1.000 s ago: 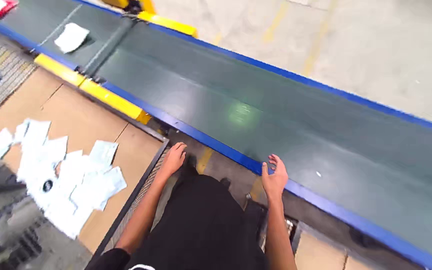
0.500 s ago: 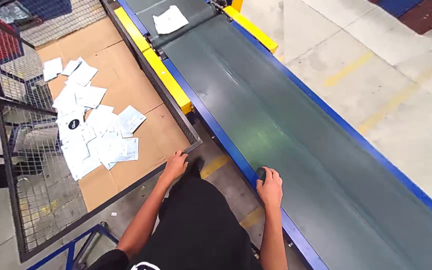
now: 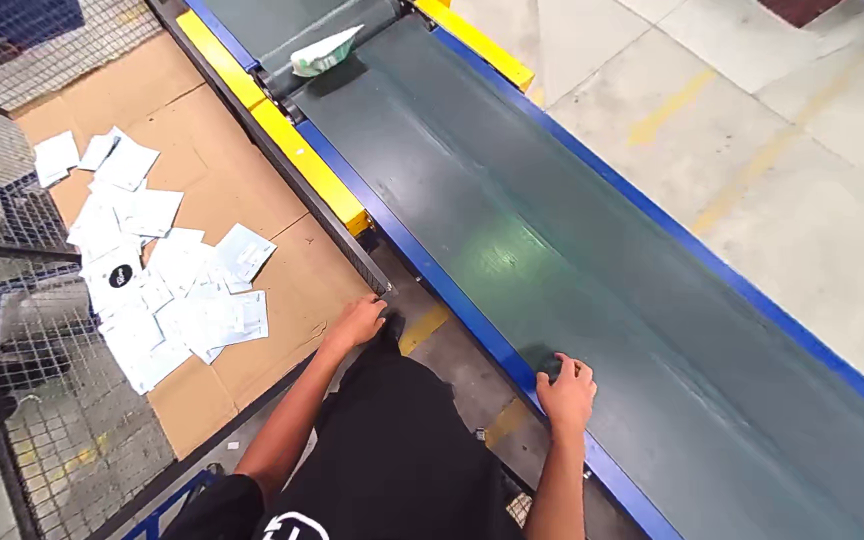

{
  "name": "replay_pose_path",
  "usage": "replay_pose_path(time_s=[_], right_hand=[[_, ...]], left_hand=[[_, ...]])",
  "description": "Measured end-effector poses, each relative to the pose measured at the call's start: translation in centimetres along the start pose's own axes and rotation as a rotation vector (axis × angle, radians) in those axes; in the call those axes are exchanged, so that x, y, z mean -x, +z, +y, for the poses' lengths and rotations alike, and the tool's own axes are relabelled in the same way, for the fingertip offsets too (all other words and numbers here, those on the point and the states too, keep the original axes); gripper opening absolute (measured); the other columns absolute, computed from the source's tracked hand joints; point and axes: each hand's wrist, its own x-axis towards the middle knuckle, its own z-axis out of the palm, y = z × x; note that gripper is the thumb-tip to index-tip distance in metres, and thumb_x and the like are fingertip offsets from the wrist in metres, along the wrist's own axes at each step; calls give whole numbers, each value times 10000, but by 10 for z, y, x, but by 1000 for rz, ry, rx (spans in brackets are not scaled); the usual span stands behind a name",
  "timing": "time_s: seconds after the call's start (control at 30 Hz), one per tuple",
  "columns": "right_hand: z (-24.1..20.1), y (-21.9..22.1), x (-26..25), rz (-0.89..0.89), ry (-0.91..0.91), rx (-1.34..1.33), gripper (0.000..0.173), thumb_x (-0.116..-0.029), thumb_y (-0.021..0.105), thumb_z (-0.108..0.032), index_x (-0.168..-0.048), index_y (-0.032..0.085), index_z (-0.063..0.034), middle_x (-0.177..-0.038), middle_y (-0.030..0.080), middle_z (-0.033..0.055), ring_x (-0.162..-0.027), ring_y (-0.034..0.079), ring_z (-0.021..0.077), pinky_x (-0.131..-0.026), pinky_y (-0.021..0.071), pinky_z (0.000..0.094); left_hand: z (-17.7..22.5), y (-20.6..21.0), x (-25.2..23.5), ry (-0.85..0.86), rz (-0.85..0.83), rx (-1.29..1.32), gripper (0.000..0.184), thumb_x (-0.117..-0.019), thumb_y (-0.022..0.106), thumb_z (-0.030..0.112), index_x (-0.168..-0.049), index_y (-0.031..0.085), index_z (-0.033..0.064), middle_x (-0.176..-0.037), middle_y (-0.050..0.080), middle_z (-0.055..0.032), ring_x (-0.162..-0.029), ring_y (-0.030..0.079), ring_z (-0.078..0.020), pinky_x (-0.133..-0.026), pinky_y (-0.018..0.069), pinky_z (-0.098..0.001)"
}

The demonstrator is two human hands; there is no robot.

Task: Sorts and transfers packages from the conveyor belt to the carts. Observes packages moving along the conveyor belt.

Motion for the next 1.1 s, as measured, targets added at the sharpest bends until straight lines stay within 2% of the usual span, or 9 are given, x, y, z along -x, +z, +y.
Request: replay_pose_path(time_s=[0.17, 0.3, 0.4, 0.57, 0.67, 0.83, 0.9, 1.0, 1.1], right_hand=[[20, 2, 22, 53, 84, -29, 568, -816, 734, -155, -1345, 594, -3, -1450, 434, 366, -1318, 440, 573, -1022, 400, 713], [34, 4, 39, 44, 153, -63, 589, -838, 731, -178, -1373, 572, 11, -1511, 371, 373, -1369, 399, 571, -1059, 382, 708], [37, 8, 50, 45, 161, -96, 592, -849, 728, -182, -1376, 561, 33, -1526, 348, 385, -1395, 369, 575, -1101, 344, 699], [27, 18, 63, 60, 208, -110, 660, -846, 740, -182, -1421, 514, 49, -1551, 298, 397, -1422, 336, 570, -1146, 302, 682], [19, 22, 65, 76, 220, -118, 686, -836, 746, -165, -1440, 497, 46, -1556, 286, 399, -1428, 326, 573, -1147, 305, 681], [2, 26, 55, 72, 164, -146, 651, -854, 713, -162, -1435, 507, 48, -1566, 288, 384, -1431, 327, 564, -1151, 298, 682], [-6, 29, 45, 76, 136, -136, 631, -858, 693, -182, -1423, 522, 40, -1560, 301, 382, -1423, 339, 564, -1144, 304, 679], [-25, 31, 31, 64, 93, -120, 615, -855, 685, -198, -1414, 543, 17, -1561, 303, 379, -1429, 326, 569, -1145, 294, 688], [-46, 31, 20, 51, 36, -133, 588, -852, 686, -202, -1392, 574, 3, -1562, 310, 374, -1432, 324, 568, -1147, 296, 687]], left_hand=[[4, -34, -29, 105, 277, 124, 383, -1021, 579, 193, -1378, 611, 57, -1389, 620, -156, -1254, 624, -308, -1076, 498, -513], [2, -91, -67, 54, 449, 82, 392, -1017, 576, 200, -1390, 601, 81, -1478, 556, -123, -1299, 592, -295, -1066, 503, -517], [-7, -131, -98, 6, 604, 90, 388, -1020, 571, 212, -1379, 607, 69, -1431, 589, -145, -1211, 645, -312, -1016, 531, -520], [-18, -166, -135, -17, 607, 98, 396, -1010, 582, 208, -1382, 607, 75, -1486, 541, -137, -1240, 622, -337, -1021, 519, -542], [-11, -157, -148, 17, 480, 47, 400, -1019, 560, 215, -1389, 608, 73, -1517, 514, -145, -1337, 551, -340, -1093, 467, -535], [-2, -103, -150, 176, 374, -32, 361, -990, 592, 192, -1328, 654, 84, -1517, 522, -115, -1425, 453, -337, -1150, 404, -530], [6, -82, -141, 203, 373, -67, 349, -981, 605, 185, -1318, 669, 117, -1555, 493, -72, -1482, 373, -352, -1179, 336, -588], [23, -59, -122, 233, 408, -177, 377, -968, 607, 185, -1339, 669, 163, -1577, 483, -23, -1538, 218, -446, -1173, 109, -767], [33, -49, -116, 270, 401, -169, 459, -980, 585, 187, -1438, 590, 180, -1562, 500, -37, -1535, 230, -444, -1164, 120, -774]])
